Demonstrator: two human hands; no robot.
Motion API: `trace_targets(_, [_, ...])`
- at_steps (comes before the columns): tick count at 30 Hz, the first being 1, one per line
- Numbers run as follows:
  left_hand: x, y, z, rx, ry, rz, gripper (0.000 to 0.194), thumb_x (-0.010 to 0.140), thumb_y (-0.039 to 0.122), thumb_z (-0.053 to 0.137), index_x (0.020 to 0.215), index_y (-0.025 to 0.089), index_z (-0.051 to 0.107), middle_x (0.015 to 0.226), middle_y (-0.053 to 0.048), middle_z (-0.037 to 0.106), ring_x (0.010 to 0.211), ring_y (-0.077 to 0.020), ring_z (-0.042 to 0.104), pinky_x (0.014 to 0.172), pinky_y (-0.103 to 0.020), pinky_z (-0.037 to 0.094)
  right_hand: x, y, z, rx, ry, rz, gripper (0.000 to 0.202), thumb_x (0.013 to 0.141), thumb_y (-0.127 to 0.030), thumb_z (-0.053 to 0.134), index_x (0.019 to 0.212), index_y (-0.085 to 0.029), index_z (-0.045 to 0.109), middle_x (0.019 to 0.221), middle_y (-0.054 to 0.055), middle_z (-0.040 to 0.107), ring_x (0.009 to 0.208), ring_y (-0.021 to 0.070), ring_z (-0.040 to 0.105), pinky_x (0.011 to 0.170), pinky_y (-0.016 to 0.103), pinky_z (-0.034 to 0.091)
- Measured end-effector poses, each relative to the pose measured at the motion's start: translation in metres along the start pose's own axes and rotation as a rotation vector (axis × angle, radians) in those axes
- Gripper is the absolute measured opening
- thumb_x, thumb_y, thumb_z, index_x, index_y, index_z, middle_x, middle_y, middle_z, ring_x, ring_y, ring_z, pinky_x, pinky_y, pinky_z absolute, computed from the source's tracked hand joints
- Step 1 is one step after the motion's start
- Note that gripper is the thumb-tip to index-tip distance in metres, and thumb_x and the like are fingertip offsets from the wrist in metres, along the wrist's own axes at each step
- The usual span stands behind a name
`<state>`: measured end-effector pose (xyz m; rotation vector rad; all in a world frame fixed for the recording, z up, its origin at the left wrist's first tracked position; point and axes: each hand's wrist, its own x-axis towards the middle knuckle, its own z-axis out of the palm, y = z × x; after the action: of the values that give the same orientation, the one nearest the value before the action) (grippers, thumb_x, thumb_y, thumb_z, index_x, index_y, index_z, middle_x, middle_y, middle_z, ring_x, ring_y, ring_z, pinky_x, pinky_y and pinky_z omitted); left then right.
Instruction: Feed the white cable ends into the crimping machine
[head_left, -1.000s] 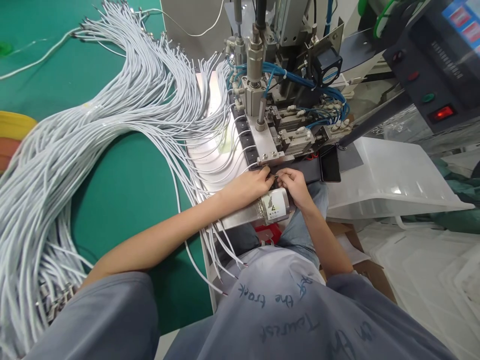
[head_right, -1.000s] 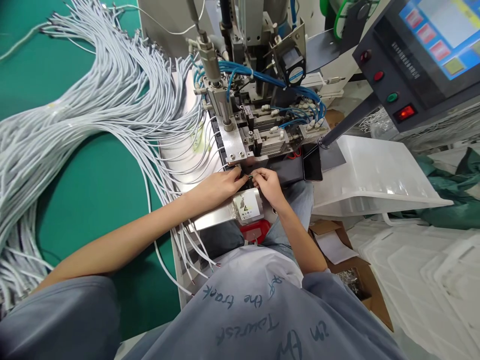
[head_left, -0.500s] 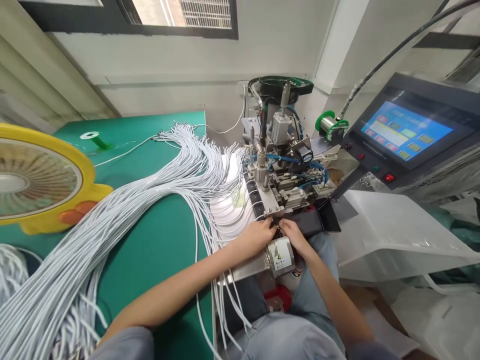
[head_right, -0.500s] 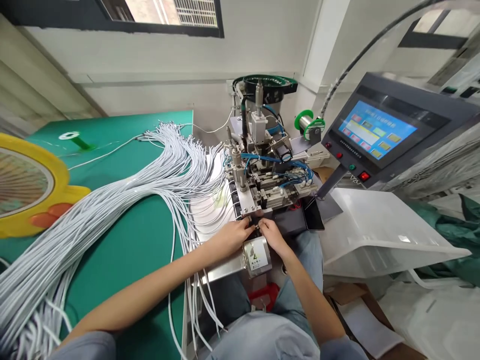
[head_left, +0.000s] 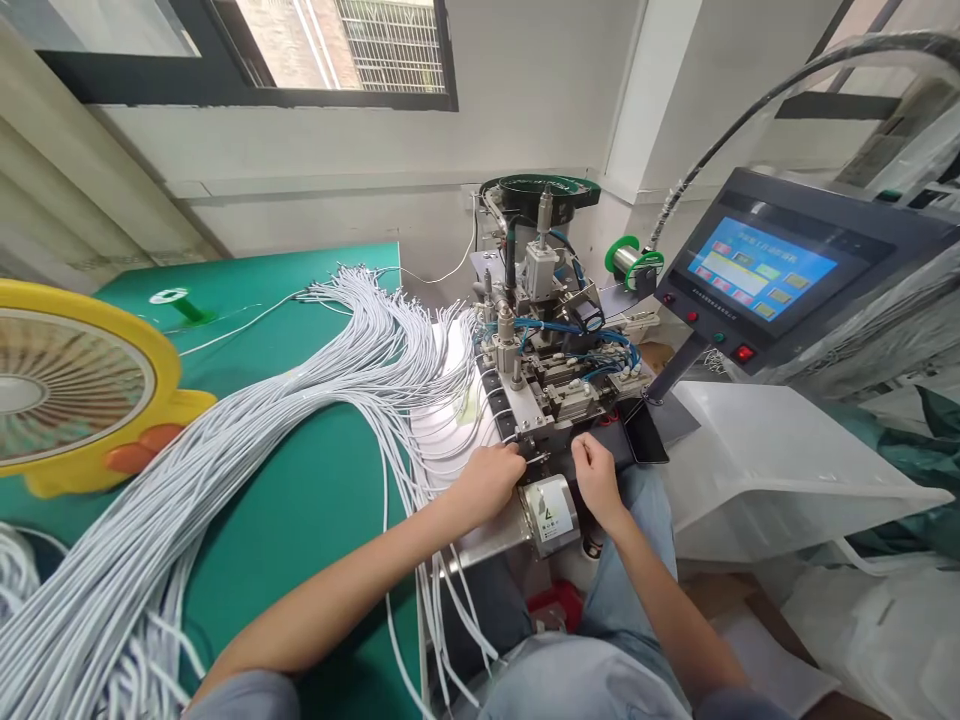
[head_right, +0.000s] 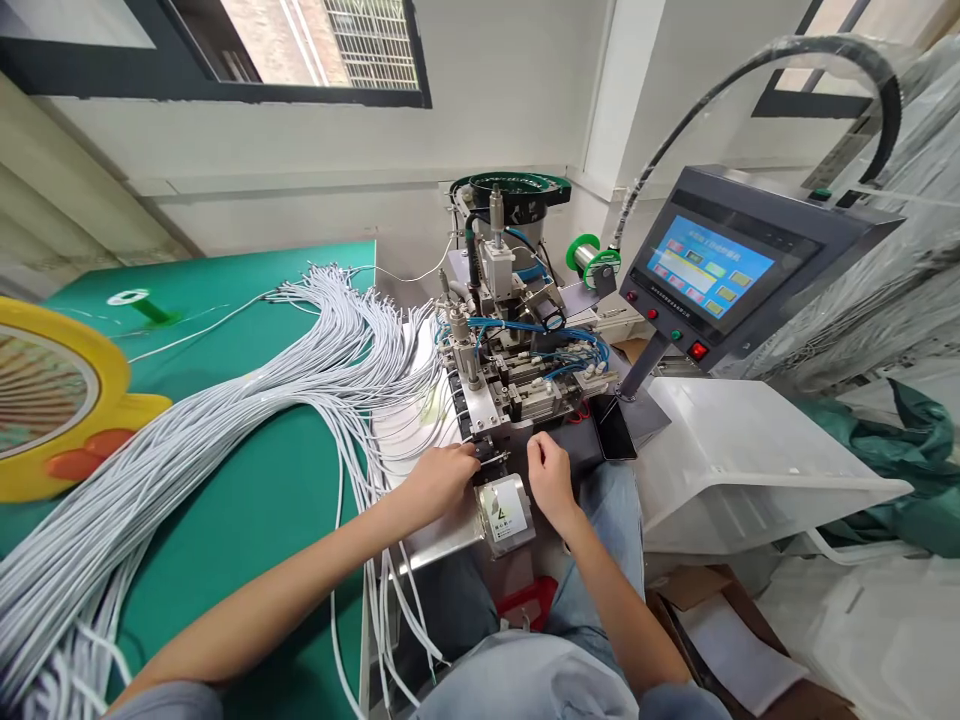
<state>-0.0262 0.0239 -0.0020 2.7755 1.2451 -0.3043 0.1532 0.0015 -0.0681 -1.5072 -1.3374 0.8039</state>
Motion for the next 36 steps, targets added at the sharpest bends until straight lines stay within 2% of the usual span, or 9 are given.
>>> trace_targets(3, [0.001,-0.002,0.003,0.012,0.026,-0.075,0.024,0.075,-0.001,0.041,0.083,0.01,0.062,0.086,-0.014,0.061,0.075,-0.0246,0.064,0.062,-0.033,0.047,-0.042,-0.023,0.007,-0.015,-0.118,-0.051,0.026,0.087,-0.033,0.04,0.068,-0.019,0.051,0.057,-0.003,0.044,0.054,0.0111,0.038,0.054,0.024,0.028])
trace_targets(7, [0.002,-0.005,0.012,0.013,0.057,-0.159,0.03,0.076,-0.003,0.038,0.098,0.005,0.058,0.087,-0.019,0.061,0.078,-0.0271,0.064,0.061,-0.034,0.047,-0.094,-0.037,0.038,-0.141,-0.612,-0.017,0.031,0.082,-0.033,0.05,0.056,-0.018,0.056,0.049,-0.003,0.049,0.05,0.0104,0.039,0.053,0.025,0.026])
trace_targets(10, [0.003,-0.004,0.015,-0.003,0.077,-0.168,0.026,0.078,0.0,0.04,0.095,0.006,0.058,0.085,-0.019,0.061,0.078,-0.0261,0.064,0.061,-0.033,0.048,-0.111,-0.034,0.059,-0.063,-0.819,0.054,0.023,0.078,-0.024,0.052,0.058,-0.018,0.061,0.051,-0.003,0.053,0.05,0.0102,0.044,0.052,0.023,0.029])
trace_targets(13, [0.003,0.002,0.014,-0.028,0.098,-0.134,0.021,0.08,0.004,0.041,0.088,0.007,0.06,0.082,-0.018,0.061,0.077,-0.026,0.065,0.061,-0.033,0.048,-0.114,-0.027,0.067,-0.017,-0.792,0.106,0.021,0.077,-0.015,0.047,0.063,-0.017,0.063,0.056,-0.002,0.056,0.054,0.0107,0.049,0.052,0.022,0.031])
trace_targets(17, [-0.002,0.018,0.01,-0.076,0.142,-0.009,0.016,0.084,0.014,0.044,0.084,0.012,0.06,0.079,-0.012,0.062,0.07,-0.0239,0.065,0.056,-0.032,0.047,-0.113,-0.021,0.07,-0.015,-0.737,0.092,0.017,0.078,-0.021,0.05,0.071,-0.018,0.064,0.061,-0.001,0.059,0.058,0.0116,0.051,0.055,0.022,0.034])
trace_targets(21, [-0.009,0.03,0.01,-0.11,0.276,0.149,0.019,0.088,0.021,0.043,0.078,0.014,0.058,0.072,-0.007,0.061,0.062,-0.0206,0.063,0.049,-0.029,0.041,-0.12,-0.016,0.078,0.025,-0.742,0.102,0.016,0.074,-0.014,0.048,0.067,-0.017,0.061,0.059,-0.002,0.057,0.057,0.0109,0.051,0.056,0.022,0.034])
trace_targets(26, [-0.014,0.035,0.011,-0.175,0.38,0.223,0.026,0.09,0.024,0.039,0.071,0.016,0.055,0.069,-0.001,0.06,0.058,-0.0156,0.061,0.046,-0.029,0.032,-0.125,-0.011,0.087,0.036,-0.758,0.133,0.013,0.075,-0.02,0.051,0.063,-0.017,0.055,0.058,-0.002,0.053,0.056,0.0112,0.048,0.055,0.023,0.034])
trace_targets(31, [-0.016,0.039,0.01,-0.217,0.378,0.267,0.028,0.09,0.025,0.04,0.07,0.016,0.056,0.069,-0.001,0.061,0.058,-0.0131,0.059,0.048,-0.029,0.032,-0.122,-0.013,0.073,-0.054,-0.64,0.097,0.006,0.075,-0.022,0.052,0.074,-0.018,0.057,0.072,0.002,0.06,0.068,0.0165,0.055,0.063,0.027,0.041])
trace_targets(36, [-0.015,0.044,0.012,-0.278,0.363,0.37,0.027,0.091,0.027,0.042,0.074,0.016,0.061,0.074,-0.002,0.062,0.065,-0.0122,0.058,0.056,-0.026,0.038,-0.113,-0.026,0.047,-0.102,-0.599,0.055,0.029,0.082,-0.031,0.047,0.103,-0.019,0.063,0.104,0.01,0.066,0.105,0.0273,0.057,0.091,0.038,0.044])
